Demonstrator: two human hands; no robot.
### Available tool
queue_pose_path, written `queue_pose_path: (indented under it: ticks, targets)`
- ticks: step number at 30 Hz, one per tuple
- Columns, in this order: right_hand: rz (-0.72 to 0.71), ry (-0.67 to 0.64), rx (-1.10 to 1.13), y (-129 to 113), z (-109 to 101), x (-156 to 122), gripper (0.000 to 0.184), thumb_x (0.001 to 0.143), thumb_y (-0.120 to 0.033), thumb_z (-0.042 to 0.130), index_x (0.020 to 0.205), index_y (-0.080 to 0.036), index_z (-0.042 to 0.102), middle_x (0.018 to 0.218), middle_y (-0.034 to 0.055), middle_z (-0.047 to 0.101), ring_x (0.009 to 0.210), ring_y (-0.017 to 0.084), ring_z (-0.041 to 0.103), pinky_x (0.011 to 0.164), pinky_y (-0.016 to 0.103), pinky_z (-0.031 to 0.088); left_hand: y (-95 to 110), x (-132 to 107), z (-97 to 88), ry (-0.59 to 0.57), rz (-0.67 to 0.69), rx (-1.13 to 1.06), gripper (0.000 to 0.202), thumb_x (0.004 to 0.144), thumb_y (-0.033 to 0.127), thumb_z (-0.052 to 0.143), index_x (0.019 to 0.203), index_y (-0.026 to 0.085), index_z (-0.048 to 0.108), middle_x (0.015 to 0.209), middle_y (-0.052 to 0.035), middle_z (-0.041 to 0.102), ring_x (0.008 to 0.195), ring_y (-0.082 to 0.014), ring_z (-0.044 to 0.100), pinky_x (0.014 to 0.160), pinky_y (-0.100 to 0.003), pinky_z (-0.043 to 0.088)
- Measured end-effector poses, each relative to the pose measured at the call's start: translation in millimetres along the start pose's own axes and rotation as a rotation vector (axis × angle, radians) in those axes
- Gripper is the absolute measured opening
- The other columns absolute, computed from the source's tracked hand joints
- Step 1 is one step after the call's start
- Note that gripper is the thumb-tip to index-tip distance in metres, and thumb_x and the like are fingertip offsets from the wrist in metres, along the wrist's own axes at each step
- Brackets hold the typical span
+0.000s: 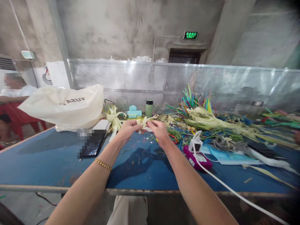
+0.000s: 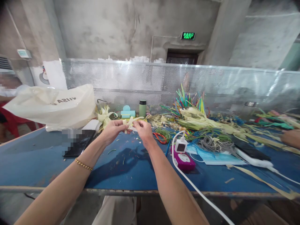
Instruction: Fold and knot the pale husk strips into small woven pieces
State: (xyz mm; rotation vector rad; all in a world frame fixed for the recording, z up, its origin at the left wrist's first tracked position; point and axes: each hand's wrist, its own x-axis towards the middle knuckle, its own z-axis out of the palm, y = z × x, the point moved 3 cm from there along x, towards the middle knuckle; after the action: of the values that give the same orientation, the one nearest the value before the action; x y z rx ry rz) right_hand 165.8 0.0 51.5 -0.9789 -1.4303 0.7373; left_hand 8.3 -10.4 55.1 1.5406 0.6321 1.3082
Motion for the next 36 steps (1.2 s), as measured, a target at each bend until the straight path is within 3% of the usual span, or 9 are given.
queue_pose_path:
  ticks: [3, 7, 10, 13, 18, 24, 36]
  targets:
    - [0.162, -0.121, 0.265, 3.5, 5.1, -2.1, 0.033, 0.062, -0.044, 0.074, 0.077, -0.015, 0.069, 0.071, 0.0036, 0.068, 0.059, 0.014, 0.058, 0.054, 0.026, 0.038, 0.3, -0.8, 2.1, -0.047, 0.01, 0.005, 0.023, 0.07, 0.032, 0.076, 0.079, 0.011, 0.072, 0.072, -0.0069, 0.071, 0.064, -0.014, 0.062, 0.066, -0.027, 0.046]
    - [0.183, -0.157, 0.406, 1.1, 7.5, -3.7, 0.033, 0.054, -0.039, 0.08, 0.074, -0.016, 0.067, 0.068, 0.0016, 0.067, 0.056, 0.013, 0.058, 0.055, 0.026, 0.039, 2.1, -2.2, 4.4, -0.075, 0.003, -0.007, 0.024, 0.069, 0.033, 0.077, 0.076, 0.011, 0.072, 0.069, -0.0065, 0.07, 0.062, -0.0136, 0.061, 0.066, -0.027, 0.046]
    - [0.144, -0.029, 0.273, -1.3, 4.2, -3.1, 0.031, 0.059, -0.043, 0.075, 0.069, -0.016, 0.065, 0.063, 0.0011, 0.064, 0.055, 0.013, 0.055, 0.052, 0.025, 0.037, 2.2, -1.4, 2.8, -0.031, 0.01, -0.003, 0.023, 0.069, 0.032, 0.077, 0.077, 0.011, 0.071, 0.068, -0.006, 0.071, 0.061, -0.0136, 0.061, 0.065, -0.027, 0.046]
    - [-0.019, 0.086, 0.063, -6.5, 1.4, -2.8, 0.031, 0.066, -0.046, 0.071, 0.066, -0.016, 0.065, 0.062, 0.0022, 0.065, 0.057, 0.014, 0.055, 0.055, 0.026, 0.039, -0.2, 0.3, -1.2, 0.062, 0.009, 0.022, 0.022, 0.069, 0.032, 0.077, 0.074, 0.011, 0.07, 0.063, -0.0054, 0.07, 0.06, -0.0139, 0.061, 0.064, -0.026, 0.045]
    - [-0.172, -0.012, -0.091, -5.5, 6.1, -2.8, 0.024, 0.069, -0.04, 0.07, 0.07, -0.016, 0.067, 0.067, 0.0036, 0.067, 0.06, 0.015, 0.057, 0.059, 0.027, 0.044, -3.0, 0.6, -0.3, 0.051, 0.009, 0.053, 0.025, 0.068, 0.034, 0.078, 0.077, 0.012, 0.071, 0.065, -0.0051, 0.071, 0.062, -0.0147, 0.063, 0.063, -0.026, 0.046]
    - [-0.259, 0.013, -0.158, -10.2, 4.3, -4.9, 0.018, 0.073, -0.035, 0.065, 0.072, -0.017, 0.066, 0.069, 0.0017, 0.064, 0.062, 0.014, 0.054, 0.06, 0.025, 0.044, -1.4, -2.3, 3.7, -0.015, -0.036, 0.083, 0.025, 0.072, 0.035, 0.075, 0.078, 0.011, 0.072, 0.067, -0.0074, 0.071, 0.065, -0.0157, 0.065, 0.065, -0.027, 0.047]
    - [-0.186, -0.037, -0.103, -3.6, 8.1, -2.9, 0.022, 0.072, -0.04, 0.066, 0.072, -0.018, 0.064, 0.065, 0.0019, 0.066, 0.058, 0.015, 0.058, 0.058, 0.028, 0.048, -1.9, -2.2, 5.0, -0.064, -0.048, 0.069, 0.025, 0.07, 0.033, 0.077, 0.081, 0.01, 0.074, 0.073, -0.0081, 0.073, 0.059, -0.0121, 0.061, 0.062, -0.026, 0.047]
